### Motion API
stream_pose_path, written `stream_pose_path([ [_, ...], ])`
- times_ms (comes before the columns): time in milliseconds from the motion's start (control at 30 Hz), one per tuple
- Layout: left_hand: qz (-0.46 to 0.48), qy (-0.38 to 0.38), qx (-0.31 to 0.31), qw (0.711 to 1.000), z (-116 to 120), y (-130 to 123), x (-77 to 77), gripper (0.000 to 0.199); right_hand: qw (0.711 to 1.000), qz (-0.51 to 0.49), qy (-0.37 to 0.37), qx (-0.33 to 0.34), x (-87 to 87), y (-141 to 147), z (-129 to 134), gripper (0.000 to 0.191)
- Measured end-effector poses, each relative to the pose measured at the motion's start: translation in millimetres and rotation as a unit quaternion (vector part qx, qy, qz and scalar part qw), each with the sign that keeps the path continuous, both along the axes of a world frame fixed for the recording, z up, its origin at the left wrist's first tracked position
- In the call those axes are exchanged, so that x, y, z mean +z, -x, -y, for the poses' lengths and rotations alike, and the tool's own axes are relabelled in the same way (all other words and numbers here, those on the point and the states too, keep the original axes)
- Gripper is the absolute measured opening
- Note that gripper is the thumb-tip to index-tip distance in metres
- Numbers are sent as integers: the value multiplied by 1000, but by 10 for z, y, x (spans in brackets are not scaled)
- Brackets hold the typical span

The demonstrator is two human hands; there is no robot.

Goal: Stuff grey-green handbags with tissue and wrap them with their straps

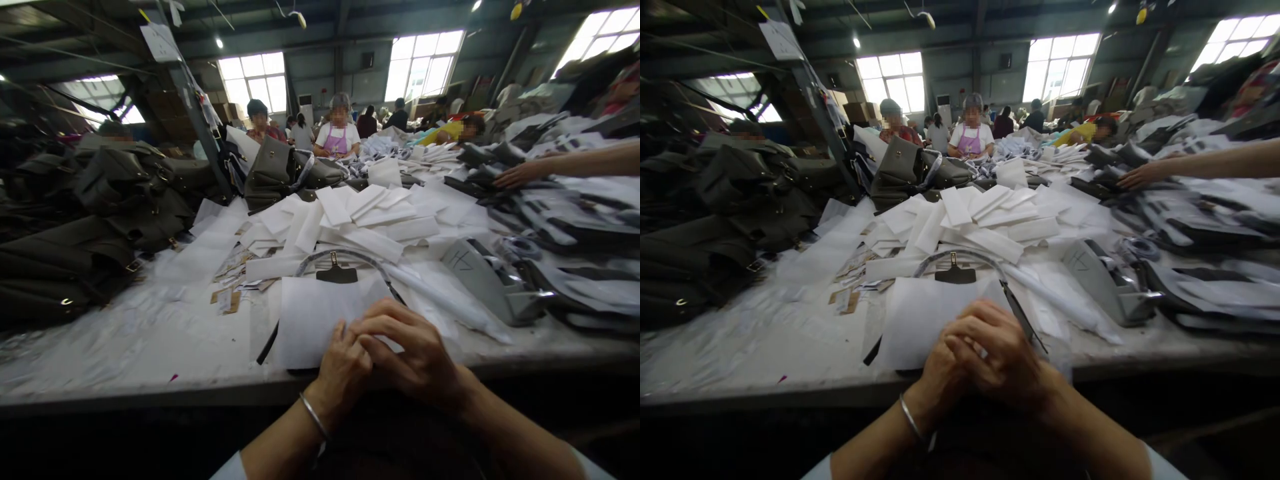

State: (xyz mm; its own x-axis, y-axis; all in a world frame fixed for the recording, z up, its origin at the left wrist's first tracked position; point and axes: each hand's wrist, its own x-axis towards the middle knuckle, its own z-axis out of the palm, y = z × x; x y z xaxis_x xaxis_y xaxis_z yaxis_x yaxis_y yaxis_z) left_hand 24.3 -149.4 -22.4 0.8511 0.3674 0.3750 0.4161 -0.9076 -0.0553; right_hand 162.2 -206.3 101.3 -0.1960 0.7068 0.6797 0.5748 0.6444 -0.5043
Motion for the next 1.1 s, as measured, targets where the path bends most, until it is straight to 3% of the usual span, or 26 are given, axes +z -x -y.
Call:
stream_pose_path([
  [67, -8, -1, 4, 1000, -11, -2, 31, 29, 993, -8, 114, 14, -175, 50, -236, 16],
  [133, -18, -4, -2, 1000, -12, 45, 126, 30, 976, -6, 217, -17, -467, 1, -433, 22],
  [233, -3, 31, -2, 999, 1, 216, 340, 33, 963, -23, 256, -79, -825, -148, -546, 23],
  [300, 14, 72, 13, 997, 2, 348, 471, 38, 966, -28, 244, -86, -911, -214, -526, 19],
  [433, 26, 146, 31, 988, -23, 474, 590, 50, 967, -33, 237, -84, -889, -219, -474, 15],
  [700, 21, 193, 53, 979, -27, 423, 524, 49, 973, 19, 220, -70, -973, -190, -522, 15],
  [900, 55, 265, 69, 960, -51, 481, 533, 40, 966, 27, 242, -89, -909, -159, -505, 16],
  [1100, 72, 254, 62, 962, -52, 499, 527, 38, 953, 54, 271, -124, -912, -82, -537, 15],
])
